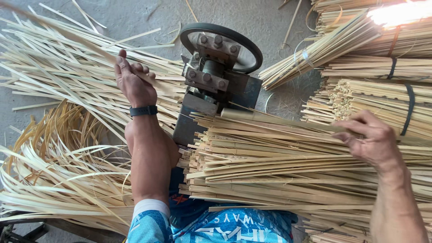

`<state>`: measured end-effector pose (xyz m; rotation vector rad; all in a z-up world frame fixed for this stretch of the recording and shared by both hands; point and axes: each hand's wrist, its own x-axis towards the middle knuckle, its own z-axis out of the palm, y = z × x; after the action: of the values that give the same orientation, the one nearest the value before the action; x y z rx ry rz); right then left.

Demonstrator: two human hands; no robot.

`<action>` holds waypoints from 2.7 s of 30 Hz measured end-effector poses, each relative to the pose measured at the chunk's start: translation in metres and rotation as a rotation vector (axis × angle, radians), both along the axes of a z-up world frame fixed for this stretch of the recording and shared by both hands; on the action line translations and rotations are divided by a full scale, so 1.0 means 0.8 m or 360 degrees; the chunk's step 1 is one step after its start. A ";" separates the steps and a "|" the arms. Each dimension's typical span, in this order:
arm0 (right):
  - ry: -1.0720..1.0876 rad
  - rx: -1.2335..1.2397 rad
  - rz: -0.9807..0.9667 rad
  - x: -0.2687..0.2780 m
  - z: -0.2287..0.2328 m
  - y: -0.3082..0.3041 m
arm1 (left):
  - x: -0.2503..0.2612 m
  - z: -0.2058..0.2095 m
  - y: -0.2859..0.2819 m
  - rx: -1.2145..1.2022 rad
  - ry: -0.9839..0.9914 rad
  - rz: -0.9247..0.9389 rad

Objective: The person sits on the floor and feeds long bamboo strips into a powered splitting machine. The strips are processed one at a time, and the resulting thinner strips are collected in a growing pile on the floor.

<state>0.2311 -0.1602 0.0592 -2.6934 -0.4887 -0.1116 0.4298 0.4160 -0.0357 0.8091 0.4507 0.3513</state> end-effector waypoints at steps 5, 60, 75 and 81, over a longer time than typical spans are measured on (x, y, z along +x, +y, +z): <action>0.0027 -0.0643 -0.0419 0.006 0.029 0.012 | -0.004 0.002 -0.012 -0.0065 0.0119 -0.0184; 0.1202 0.0107 -0.0528 0.064 -0.121 0.021 | -0.010 0.012 -0.041 0.0350 0.0044 -0.0432; -0.0062 -0.0273 -0.0008 0.074 0.038 0.114 | -0.010 0.025 -0.020 0.0087 -0.0022 -0.0138; 0.0051 -0.0433 0.0102 0.106 -0.013 0.180 | -0.011 0.013 -0.026 -0.0029 0.0127 -0.0377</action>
<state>0.3156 -0.0163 0.0486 -2.9347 -0.6198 0.0184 0.4208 0.3953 -0.0257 0.8507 0.4264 0.0951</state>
